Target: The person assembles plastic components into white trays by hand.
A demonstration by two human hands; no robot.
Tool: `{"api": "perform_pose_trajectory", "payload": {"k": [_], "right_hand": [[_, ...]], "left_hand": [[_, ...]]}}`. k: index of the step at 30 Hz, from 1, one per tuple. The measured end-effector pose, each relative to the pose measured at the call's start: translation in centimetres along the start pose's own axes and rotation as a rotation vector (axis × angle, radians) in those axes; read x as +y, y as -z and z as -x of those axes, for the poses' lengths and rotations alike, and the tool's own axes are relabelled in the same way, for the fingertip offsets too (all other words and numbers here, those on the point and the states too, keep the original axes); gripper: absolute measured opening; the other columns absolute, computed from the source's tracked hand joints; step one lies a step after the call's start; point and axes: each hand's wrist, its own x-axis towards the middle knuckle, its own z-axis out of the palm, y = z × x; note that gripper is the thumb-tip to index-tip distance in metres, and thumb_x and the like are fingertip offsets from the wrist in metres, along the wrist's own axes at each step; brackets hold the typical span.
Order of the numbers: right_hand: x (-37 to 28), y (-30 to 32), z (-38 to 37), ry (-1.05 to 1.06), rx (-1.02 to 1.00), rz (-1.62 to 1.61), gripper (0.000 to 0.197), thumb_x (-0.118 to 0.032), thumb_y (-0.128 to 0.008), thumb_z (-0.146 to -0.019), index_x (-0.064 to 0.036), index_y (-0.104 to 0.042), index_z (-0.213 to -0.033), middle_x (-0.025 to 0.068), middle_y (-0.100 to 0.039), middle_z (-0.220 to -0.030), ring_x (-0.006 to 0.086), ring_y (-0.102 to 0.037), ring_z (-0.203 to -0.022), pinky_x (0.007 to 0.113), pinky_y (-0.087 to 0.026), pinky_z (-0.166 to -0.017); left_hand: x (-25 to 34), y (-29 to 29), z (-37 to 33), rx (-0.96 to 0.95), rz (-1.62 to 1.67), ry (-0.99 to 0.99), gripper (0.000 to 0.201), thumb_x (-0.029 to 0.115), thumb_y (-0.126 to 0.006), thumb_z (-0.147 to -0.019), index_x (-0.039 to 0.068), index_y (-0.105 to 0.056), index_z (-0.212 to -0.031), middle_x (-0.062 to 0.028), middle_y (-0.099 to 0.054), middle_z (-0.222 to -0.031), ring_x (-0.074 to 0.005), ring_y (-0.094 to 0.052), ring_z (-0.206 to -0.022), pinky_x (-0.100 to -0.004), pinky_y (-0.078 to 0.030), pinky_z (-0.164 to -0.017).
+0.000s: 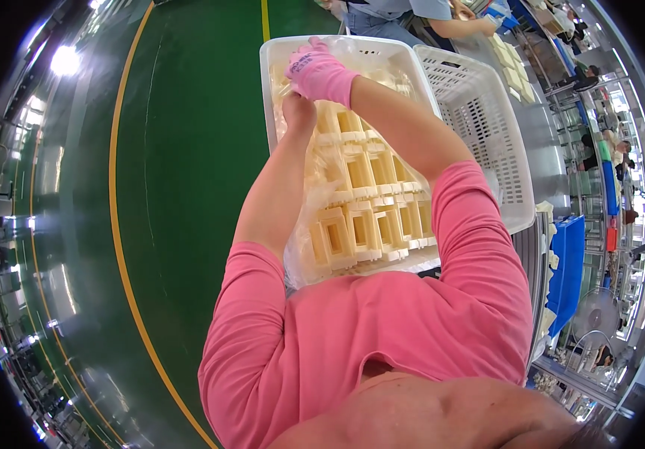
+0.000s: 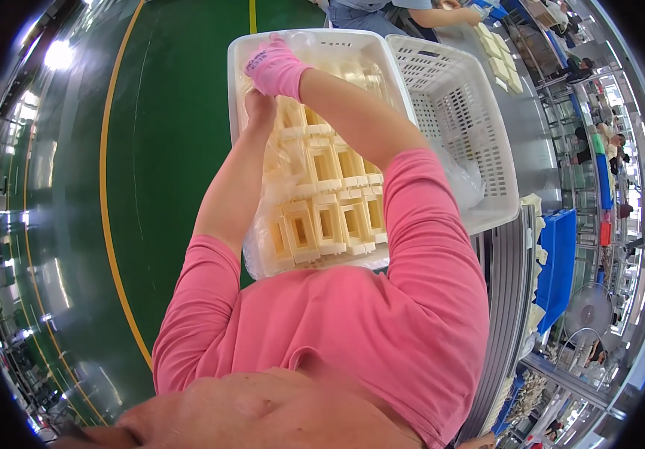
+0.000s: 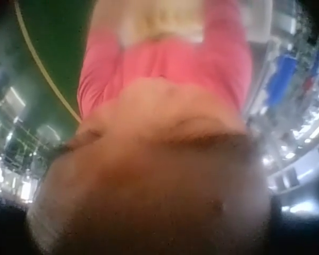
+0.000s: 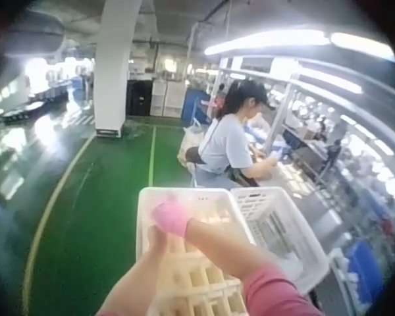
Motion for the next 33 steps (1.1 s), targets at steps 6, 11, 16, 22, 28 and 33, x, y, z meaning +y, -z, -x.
{"api": "perform_pose_trajectory", "payload": {"k": [6, 11, 16, 22, 28, 33], "right_hand": [[0.1, 0.3, -0.9, -0.022, 0.014, -0.044, 0.021, -0.024, -0.052, -0.078, -0.0122, -0.063, -0.091, 0.0082, -0.063, -0.089, 0.0264, -0.059, -0.088, 0.039, -0.043, -0.078], [2.0, -3.2, -2.4, -0.295, 0.182, -0.451, 0.021, -0.022, -0.050, -0.079, -0.0066, -0.061, -0.088, 0.0156, -0.062, -0.086, 0.0327, -0.058, -0.084, 0.040, -0.044, -0.075], [3.0, -5.6, -2.3, -0.527, 0.415, -0.800, 0.023, -0.023, -0.049, -0.079, -0.0033, -0.059, -0.083, 0.0201, -0.060, -0.083, 0.0367, -0.057, -0.081, 0.039, -0.045, -0.074], [3.4, -7.3, -2.7, -0.648, 0.449, -1.032, 0.025, -0.025, -0.051, -0.075, -0.0012, -0.059, -0.077, 0.0214, -0.060, -0.078, 0.0358, -0.058, -0.080, 0.039, -0.044, -0.073], [4.1, -9.0, -3.3, -0.775, 0.509, -1.056, 0.023, -0.023, -0.057, -0.072, -0.0022, -0.063, -0.081, 0.0188, -0.062, -0.082, 0.0314, -0.060, -0.081, 0.037, -0.047, -0.071], [3.6, -7.8, -2.2, -0.402, 0.180, -0.110, 0.015, -0.021, -0.061, -0.072, -0.0127, -0.067, -0.084, 0.0051, -0.065, -0.084, 0.0199, -0.062, -0.082, 0.033, -0.048, -0.064]], "left_hand": [[0.3, 0.7, 0.9, -0.042, -0.217, -0.100, 0.026, 0.018, -0.042, -0.083, -0.002, -0.059, -0.083, -0.0229, -0.059, -0.084, -0.0376, -0.057, -0.082, -0.0414, -0.043, -0.074], [1.9, 0.7, 2.4, -0.112, -0.445, -0.196, 0.033, 0.024, -0.039, -0.087, -0.003, -0.058, -0.083, -0.0240, -0.059, -0.084, -0.0403, -0.056, -0.081, -0.0454, -0.043, -0.074], [2.7, 1.0, 2.9, -0.189, -0.631, -0.204, 0.034, 0.027, -0.036, -0.089, 0.001, -0.058, -0.084, -0.0216, -0.060, -0.084, -0.0382, -0.057, -0.081, -0.0468, -0.044, -0.072], [2.9, 0.9, 3.1, -0.227, -0.759, -0.196, 0.033, 0.027, -0.036, -0.089, 0.004, -0.059, -0.087, -0.0192, -0.061, -0.086, -0.0357, -0.058, -0.082, -0.0448, -0.044, -0.073], [3.9, 1.0, 3.6, -0.290, -0.791, -0.183, 0.032, 0.025, -0.036, -0.088, 0.004, -0.060, -0.088, -0.0180, -0.062, -0.089, -0.0344, -0.058, -0.085, -0.0429, -0.045, -0.075], [3.7, 1.5, 3.5, -0.339, -0.834, -0.175, 0.029, 0.023, -0.038, -0.086, 0.006, -0.061, -0.089, -0.0172, -0.062, -0.090, -0.0332, -0.059, -0.086, -0.0413, -0.045, -0.075]]}}
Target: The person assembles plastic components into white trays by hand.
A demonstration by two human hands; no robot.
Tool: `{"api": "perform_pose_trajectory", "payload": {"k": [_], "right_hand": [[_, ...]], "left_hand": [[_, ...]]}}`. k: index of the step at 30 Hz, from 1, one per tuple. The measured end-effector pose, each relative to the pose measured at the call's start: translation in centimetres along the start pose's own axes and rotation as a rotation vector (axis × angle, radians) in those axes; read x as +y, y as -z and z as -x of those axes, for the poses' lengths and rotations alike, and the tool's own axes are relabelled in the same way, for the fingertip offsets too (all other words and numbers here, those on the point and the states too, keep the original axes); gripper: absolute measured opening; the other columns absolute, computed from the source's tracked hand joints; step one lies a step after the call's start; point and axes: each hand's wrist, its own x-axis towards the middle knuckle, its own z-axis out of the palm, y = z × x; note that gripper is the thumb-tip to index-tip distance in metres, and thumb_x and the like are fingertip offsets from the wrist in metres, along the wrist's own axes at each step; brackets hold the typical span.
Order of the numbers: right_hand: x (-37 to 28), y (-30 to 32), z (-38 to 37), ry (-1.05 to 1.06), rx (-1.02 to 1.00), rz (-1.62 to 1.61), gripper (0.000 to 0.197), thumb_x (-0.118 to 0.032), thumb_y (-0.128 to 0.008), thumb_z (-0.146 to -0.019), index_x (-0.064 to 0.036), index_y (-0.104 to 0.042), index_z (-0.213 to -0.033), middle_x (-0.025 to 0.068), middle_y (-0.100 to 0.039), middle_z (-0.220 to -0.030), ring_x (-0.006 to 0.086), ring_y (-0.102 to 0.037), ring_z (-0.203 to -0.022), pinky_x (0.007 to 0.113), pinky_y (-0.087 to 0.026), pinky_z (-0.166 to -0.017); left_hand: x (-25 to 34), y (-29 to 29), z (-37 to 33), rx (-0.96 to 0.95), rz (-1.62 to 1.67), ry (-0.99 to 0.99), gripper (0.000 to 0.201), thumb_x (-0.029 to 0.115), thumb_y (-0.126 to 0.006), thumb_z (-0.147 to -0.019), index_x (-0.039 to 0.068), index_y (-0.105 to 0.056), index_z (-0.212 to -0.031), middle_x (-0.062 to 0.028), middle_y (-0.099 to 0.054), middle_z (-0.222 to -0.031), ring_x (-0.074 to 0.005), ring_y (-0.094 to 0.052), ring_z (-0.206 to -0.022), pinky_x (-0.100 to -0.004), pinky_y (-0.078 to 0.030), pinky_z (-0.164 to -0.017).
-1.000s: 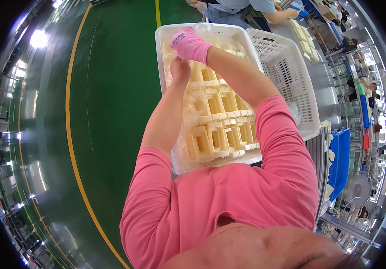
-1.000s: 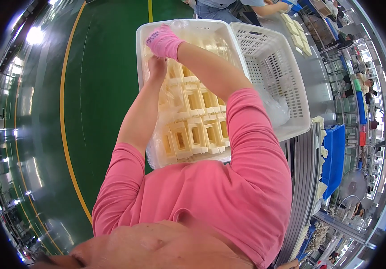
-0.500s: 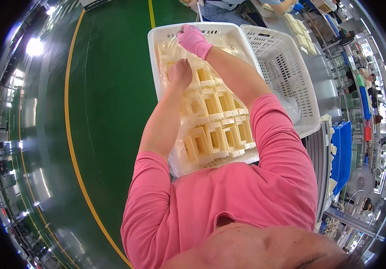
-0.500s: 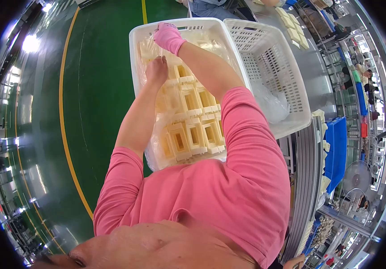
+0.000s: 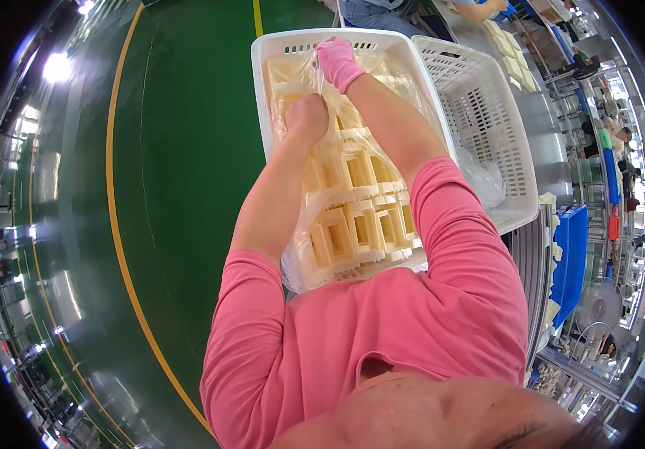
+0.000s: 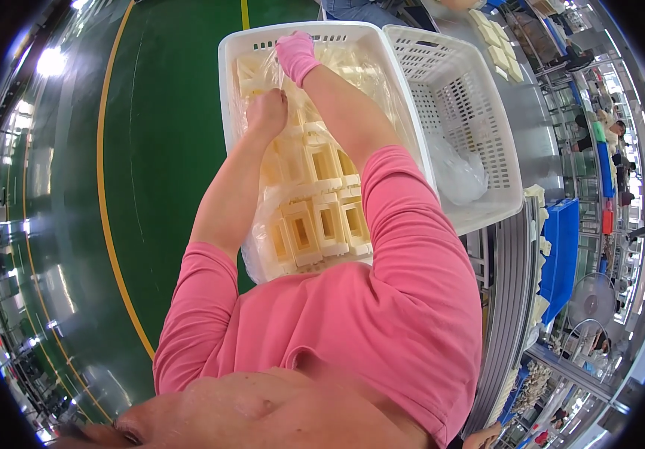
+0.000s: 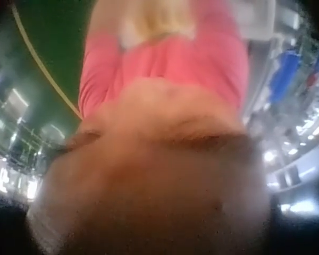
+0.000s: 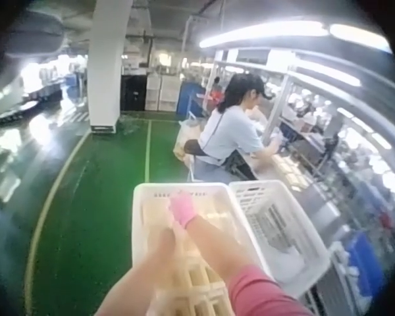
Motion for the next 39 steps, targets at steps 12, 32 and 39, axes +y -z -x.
{"api": "perform_pose_trajectory", "payload": {"k": [12, 32, 39], "right_hand": [[2.0, -1.7, -0.7, -0.098, 0.020, -0.044, 0.021, -0.028, -0.069, -0.064, -0.0124, -0.065, -0.078, 0.0081, -0.064, -0.079, 0.0243, -0.059, -0.079, 0.034, -0.046, -0.070], [4.3, -3.3, -1.9, 0.057, 0.190, -0.139, 0.017, -0.011, -0.060, -0.070, -0.0075, -0.062, -0.086, 0.0101, -0.063, -0.080, 0.0258, -0.060, -0.075, 0.034, -0.048, -0.068], [2.5, 3.3, 4.5, 0.051, -0.217, -1.612, 0.028, -0.012, -0.058, -0.075, 0.0038, -0.053, -0.097, 0.0096, -0.057, -0.083, 0.0198, -0.057, -0.078, 0.032, -0.047, -0.073]], "left_hand": [[-0.2, -0.6, 0.1, -0.040, -0.020, -0.099, 0.028, 0.023, -0.039, -0.085, 0.007, -0.061, -0.088, -0.0177, -0.062, -0.088, -0.0348, -0.058, -0.083, -0.0431, -0.045, -0.073], [0.2, -1.0, 0.6, 0.157, 0.092, -0.070, 0.014, 0.012, -0.050, -0.077, 0.005, -0.061, -0.082, -0.0159, -0.062, -0.084, -0.0322, -0.058, -0.081, -0.0404, -0.045, -0.072], [-1.1, -1.6, -1.2, 0.736, 0.185, -0.175, 0.010, 0.006, -0.050, -0.074, 0.004, -0.056, -0.082, -0.0145, -0.055, -0.082, -0.0326, -0.052, -0.081, -0.0416, -0.042, -0.073]]}}
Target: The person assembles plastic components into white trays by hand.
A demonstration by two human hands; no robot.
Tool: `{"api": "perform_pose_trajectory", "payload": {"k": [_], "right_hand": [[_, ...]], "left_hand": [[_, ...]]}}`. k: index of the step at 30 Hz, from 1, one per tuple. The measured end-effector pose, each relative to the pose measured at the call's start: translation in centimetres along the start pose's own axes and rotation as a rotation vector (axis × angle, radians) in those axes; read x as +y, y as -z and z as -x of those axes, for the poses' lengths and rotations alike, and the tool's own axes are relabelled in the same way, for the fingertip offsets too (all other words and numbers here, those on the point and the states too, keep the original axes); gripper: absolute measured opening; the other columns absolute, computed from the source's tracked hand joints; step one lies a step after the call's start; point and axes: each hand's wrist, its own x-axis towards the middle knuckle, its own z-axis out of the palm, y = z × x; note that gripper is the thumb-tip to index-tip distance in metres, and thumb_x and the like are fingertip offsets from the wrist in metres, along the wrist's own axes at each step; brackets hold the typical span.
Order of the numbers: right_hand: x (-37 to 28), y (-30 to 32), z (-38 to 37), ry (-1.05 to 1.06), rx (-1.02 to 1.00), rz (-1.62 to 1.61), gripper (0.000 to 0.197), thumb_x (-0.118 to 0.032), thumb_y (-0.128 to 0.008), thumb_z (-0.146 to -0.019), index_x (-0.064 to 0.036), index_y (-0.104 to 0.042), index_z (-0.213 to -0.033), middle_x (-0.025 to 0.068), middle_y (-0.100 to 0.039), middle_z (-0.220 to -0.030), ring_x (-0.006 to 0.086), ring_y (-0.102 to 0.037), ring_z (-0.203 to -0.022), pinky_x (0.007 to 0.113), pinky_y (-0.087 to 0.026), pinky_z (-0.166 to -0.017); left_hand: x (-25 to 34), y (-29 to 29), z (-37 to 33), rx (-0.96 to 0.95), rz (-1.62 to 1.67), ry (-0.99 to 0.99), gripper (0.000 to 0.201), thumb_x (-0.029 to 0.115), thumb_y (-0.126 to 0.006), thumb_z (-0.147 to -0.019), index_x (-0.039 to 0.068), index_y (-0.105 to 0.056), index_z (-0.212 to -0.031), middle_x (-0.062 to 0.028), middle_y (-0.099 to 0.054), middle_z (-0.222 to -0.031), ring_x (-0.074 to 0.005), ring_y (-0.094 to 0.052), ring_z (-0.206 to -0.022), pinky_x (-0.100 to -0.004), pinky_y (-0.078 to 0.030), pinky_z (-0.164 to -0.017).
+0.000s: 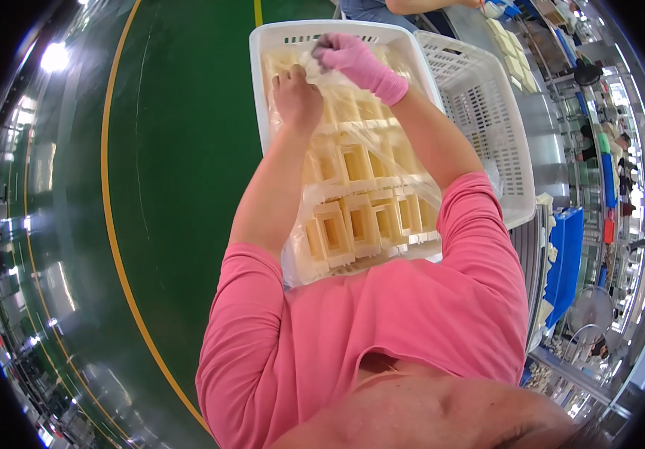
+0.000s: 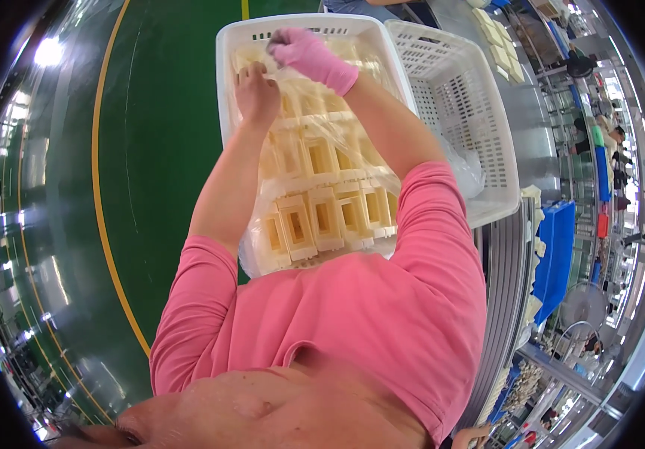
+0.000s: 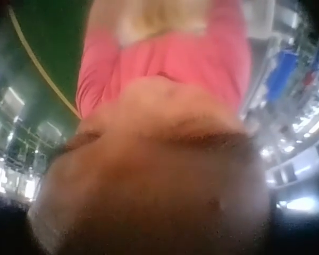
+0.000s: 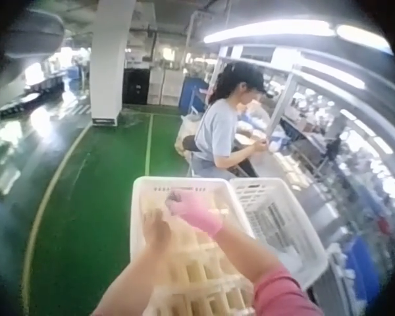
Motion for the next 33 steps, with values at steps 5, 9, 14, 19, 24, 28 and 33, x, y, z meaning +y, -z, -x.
{"api": "perform_pose_trajectory", "payload": {"k": [5, 9, 14, 19, 24, 28, 33], "right_hand": [[0.1, -1.2, 4.7, 0.324, 0.200, 0.552, 0.054, -0.023, -0.061, -0.075, 0.0021, -0.040, -0.117, 0.0182, -0.045, -0.114, 0.0265, -0.047, -0.105, 0.034, -0.039, -0.089], [2.7, -2.8, 10.2, 0.190, 0.307, 0.798, 0.071, -0.033, -0.065, -0.071, 0.0000, -0.032, -0.125, 0.0215, -0.041, -0.119, 0.0337, -0.037, -0.114, 0.040, -0.032, -0.095], [3.7, -1.6, 13.5, 0.089, 0.391, 0.855, 0.074, -0.034, -0.064, -0.070, -0.0029, -0.030, -0.127, 0.0202, -0.041, -0.119, 0.0358, -0.037, -0.113, 0.043, -0.030, -0.095], [3.8, 0.1, 13.9, -0.238, 0.015, 1.212, 0.032, -0.018, -0.057, -0.072, -0.0042, -0.051, -0.101, 0.0132, -0.054, -0.096, 0.0298, -0.052, -0.094, 0.040, -0.041, -0.080], [2.5, 1.8, 14.3, -0.078, 0.380, 0.913, 0.024, -0.018, -0.056, -0.074, -0.0046, -0.054, -0.093, 0.0141, -0.055, -0.094, 0.0286, -0.052, -0.092, 0.037, -0.042, -0.077], [-0.5, -4.3, 13.8, 0.206, 0.357, 0.937, 0.047, -0.025, -0.059, -0.074, -0.0034, -0.044, -0.112, 0.0162, -0.052, -0.101, 0.0305, -0.049, -0.098, 0.042, -0.035, -0.087], [2.2, -6.6, 9.6, -0.005, 0.328, 1.084, 0.076, -0.034, -0.065, -0.067, -0.0030, -0.028, -0.125, 0.0185, -0.047, -0.110, 0.0321, -0.044, -0.106, 0.044, -0.027, -0.093]], "left_hand": [[-1.6, 1.2, -1.4, -0.123, 0.557, 0.511, 0.014, 0.001, -0.040, -0.076, 0.002, -0.052, -0.082, -0.0093, -0.051, -0.068, -0.0216, -0.050, -0.052, -0.0338, -0.043, -0.050], [-1.6, 2.5, -1.9, 0.017, 0.892, 0.638, 0.016, -0.001, -0.035, -0.075, 0.000, -0.050, -0.080, -0.0074, -0.049, -0.066, -0.0150, -0.046, -0.047, -0.0283, -0.039, -0.043], [-5.0, 4.3, -4.7, 0.222, 1.269, 0.869, 0.015, -0.004, -0.038, -0.073, 0.002, -0.049, -0.082, -0.0066, -0.046, -0.067, -0.0139, -0.044, -0.050, -0.0266, -0.036, -0.038], [-11.6, 7.5, -8.6, 0.066, 0.733, 0.741, 0.020, -0.007, -0.045, -0.070, 0.002, -0.050, -0.088, -0.0096, -0.050, -0.075, -0.0198, -0.050, -0.059, -0.0299, -0.040, -0.046], [1.8, 10.0, -3.9, -0.135, 0.202, -0.739, 0.016, -0.001, -0.052, -0.067, 0.002, -0.059, -0.082, -0.0123, -0.057, -0.082, -0.0295, -0.052, -0.080, -0.0374, -0.040, -0.076], [0.0, 7.9, -1.6, -0.600, -0.355, -0.568, 0.032, 0.004, -0.053, -0.069, 0.004, -0.055, -0.101, -0.0145, -0.050, -0.114, -0.0294, -0.045, -0.108, -0.0395, -0.035, -0.088], [-2.6, 4.9, -3.5, -0.306, -0.454, -0.433, 0.055, 0.008, -0.057, -0.069, 0.006, -0.039, -0.121, -0.0138, -0.034, -0.127, -0.0307, -0.031, -0.120, -0.0446, -0.026, -0.096]]}}
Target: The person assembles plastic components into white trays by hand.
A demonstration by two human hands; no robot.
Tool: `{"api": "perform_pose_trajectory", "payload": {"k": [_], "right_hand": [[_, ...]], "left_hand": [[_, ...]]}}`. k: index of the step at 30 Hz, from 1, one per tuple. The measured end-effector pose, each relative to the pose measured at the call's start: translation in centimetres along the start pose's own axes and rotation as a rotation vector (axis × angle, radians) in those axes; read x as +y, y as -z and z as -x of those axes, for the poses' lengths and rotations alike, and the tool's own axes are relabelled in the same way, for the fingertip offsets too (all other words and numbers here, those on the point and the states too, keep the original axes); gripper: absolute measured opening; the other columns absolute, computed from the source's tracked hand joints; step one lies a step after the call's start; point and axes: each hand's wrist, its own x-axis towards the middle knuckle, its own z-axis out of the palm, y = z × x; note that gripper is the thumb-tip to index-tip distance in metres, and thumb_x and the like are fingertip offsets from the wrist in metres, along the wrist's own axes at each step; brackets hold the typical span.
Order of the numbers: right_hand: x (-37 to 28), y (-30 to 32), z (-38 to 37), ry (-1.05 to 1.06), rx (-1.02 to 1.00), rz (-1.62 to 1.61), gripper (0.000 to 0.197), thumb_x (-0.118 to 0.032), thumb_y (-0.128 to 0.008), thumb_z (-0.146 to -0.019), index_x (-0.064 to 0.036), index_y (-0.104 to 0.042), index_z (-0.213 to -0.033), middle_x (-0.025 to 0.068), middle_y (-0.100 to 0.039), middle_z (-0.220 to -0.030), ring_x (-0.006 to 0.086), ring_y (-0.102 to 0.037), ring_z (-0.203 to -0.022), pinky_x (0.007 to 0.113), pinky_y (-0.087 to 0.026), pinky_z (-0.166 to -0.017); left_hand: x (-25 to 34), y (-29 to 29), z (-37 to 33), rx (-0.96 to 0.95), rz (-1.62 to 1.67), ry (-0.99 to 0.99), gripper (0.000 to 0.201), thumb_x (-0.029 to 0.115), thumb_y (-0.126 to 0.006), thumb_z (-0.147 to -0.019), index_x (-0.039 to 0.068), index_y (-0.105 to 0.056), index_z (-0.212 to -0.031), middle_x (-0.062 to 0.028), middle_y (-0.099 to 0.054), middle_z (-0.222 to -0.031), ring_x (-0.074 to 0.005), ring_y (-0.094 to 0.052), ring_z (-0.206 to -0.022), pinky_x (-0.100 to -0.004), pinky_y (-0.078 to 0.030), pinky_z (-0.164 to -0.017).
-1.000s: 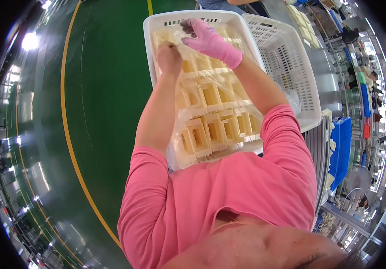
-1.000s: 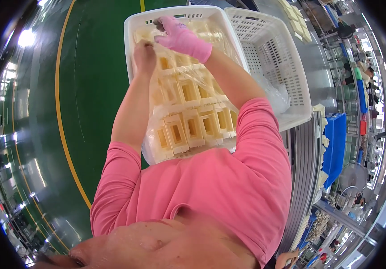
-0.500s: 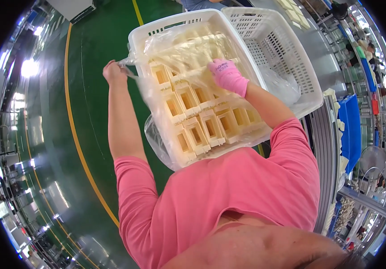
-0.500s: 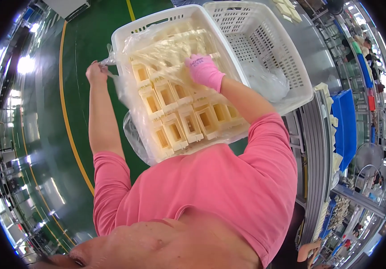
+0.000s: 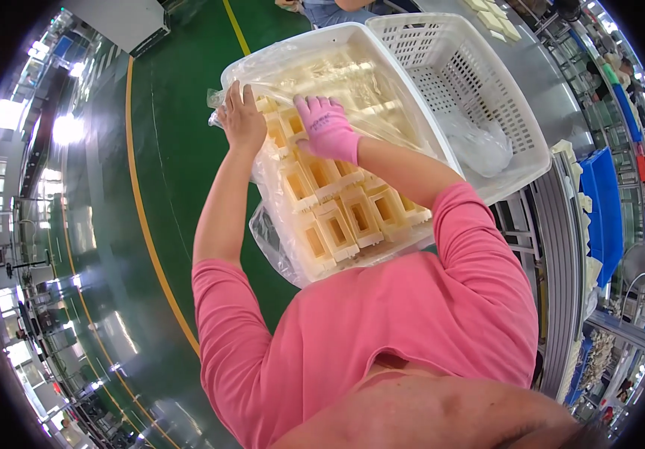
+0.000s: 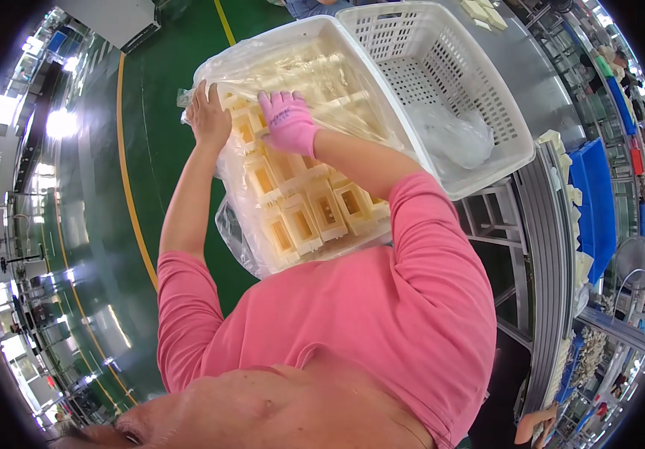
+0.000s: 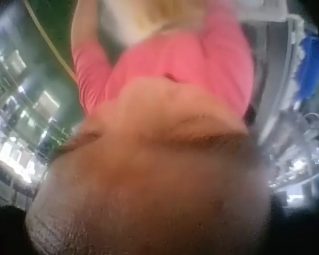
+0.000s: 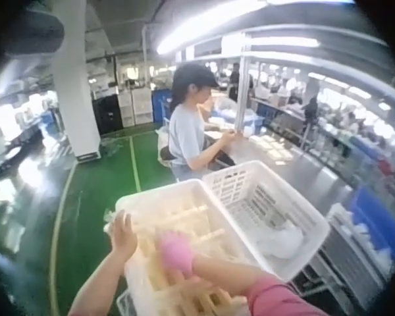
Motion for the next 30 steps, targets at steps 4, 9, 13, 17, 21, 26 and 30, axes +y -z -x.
{"api": "perform_pose_trajectory", "payload": {"k": [4, 9, 13, 17, 21, 26, 30], "right_hand": [[-0.5, 0.1, -2.6, 0.074, -0.011, -0.067, 0.078, -0.034, -0.065, -0.066, -0.0037, -0.027, -0.126, 0.0186, -0.045, -0.112, 0.0327, -0.043, -0.107, 0.043, -0.029, -0.092], [-1.3, 1.3, -5.7, -0.024, 0.136, -0.100, 0.078, -0.037, -0.066, -0.067, -0.0041, -0.028, -0.127, 0.0177, -0.044, -0.117, 0.0305, -0.041, -0.111, 0.044, -0.027, -0.095], [-2.4, -0.1, -8.5, -0.061, 0.145, 0.044, 0.071, -0.034, -0.064, -0.069, -0.0066, -0.032, -0.126, 0.0166, -0.042, -0.120, 0.0293, -0.038, -0.114, 0.044, -0.027, -0.095], [-1.6, -2.3, -11.3, 0.063, 0.143, 0.267, 0.053, -0.020, -0.058, -0.073, -0.0100, -0.040, -0.123, 0.0135, -0.048, -0.116, 0.0273, -0.045, -0.110, 0.043, -0.032, -0.091], [-0.5, -1.2, -14.7, 0.008, -0.180, 0.126, 0.029, -0.012, -0.054, -0.074, -0.0084, -0.057, -0.103, 0.0130, -0.061, -0.095, 0.0258, -0.059, -0.091, 0.039, -0.043, -0.079], [2.5, 1.9, -14.9, -0.098, 0.157, -0.168, 0.017, -0.014, -0.054, -0.073, -0.0094, -0.062, -0.087, 0.0126, -0.063, -0.088, 0.0277, -0.061, -0.083, 0.035, -0.047, -0.072], [2.6, 4.1, -15.0, -0.108, 0.000, -0.227, 0.016, -0.014, -0.053, -0.072, -0.0100, -0.062, -0.085, 0.0124, -0.063, -0.089, 0.0282, -0.061, -0.082, 0.036, -0.047, -0.072]], "left_hand": [[0.0, -1.5, -0.4, 0.120, -0.139, 0.087, 0.056, 0.010, -0.060, -0.070, 0.008, -0.039, -0.121, -0.0148, -0.035, -0.121, -0.0325, -0.032, -0.116, -0.0445, -0.027, -0.095], [-2.4, -2.4, -1.9, 0.147, 0.111, 0.391, 0.047, 0.013, -0.062, -0.072, 0.008, -0.041, -0.115, -0.0134, -0.040, -0.109, -0.0305, -0.037, -0.105, -0.0397, -0.033, -0.089], [-3.4, -3.3, -1.5, 0.191, 0.206, 0.451, 0.034, 0.014, -0.062, -0.073, 0.006, -0.047, -0.103, -0.0120, -0.041, -0.105, -0.0291, -0.037, -0.102, -0.0378, -0.034, -0.086], [-1.5, -2.0, -1.3, 0.193, -0.035, 0.421, 0.018, 0.016, -0.061, -0.074, 0.007, -0.054, -0.087, -0.0113, -0.042, -0.101, -0.0279, -0.038, -0.099, -0.0374, -0.035, -0.084], [-0.9, -1.5, -0.9, 0.156, -0.148, 0.390, 0.013, 0.019, -0.060, -0.075, 0.009, -0.056, -0.084, -0.0097, -0.044, -0.096, -0.0263, -0.040, -0.095, -0.0370, -0.035, -0.080], [-1.1, -1.6, -0.9, 0.149, -0.099, 0.220, 0.008, 0.014, -0.053, -0.079, 0.009, -0.056, -0.083, -0.0071, -0.049, -0.089, -0.0243, -0.044, -0.089, -0.0355, -0.035, -0.080], [-1.5, -2.2, -0.9, 0.253, -0.084, 0.169, 0.007, 0.013, -0.052, -0.078, 0.008, -0.055, -0.081, -0.0062, -0.051, -0.086, -0.0249, -0.046, -0.087, -0.0371, -0.036, -0.077]]}}
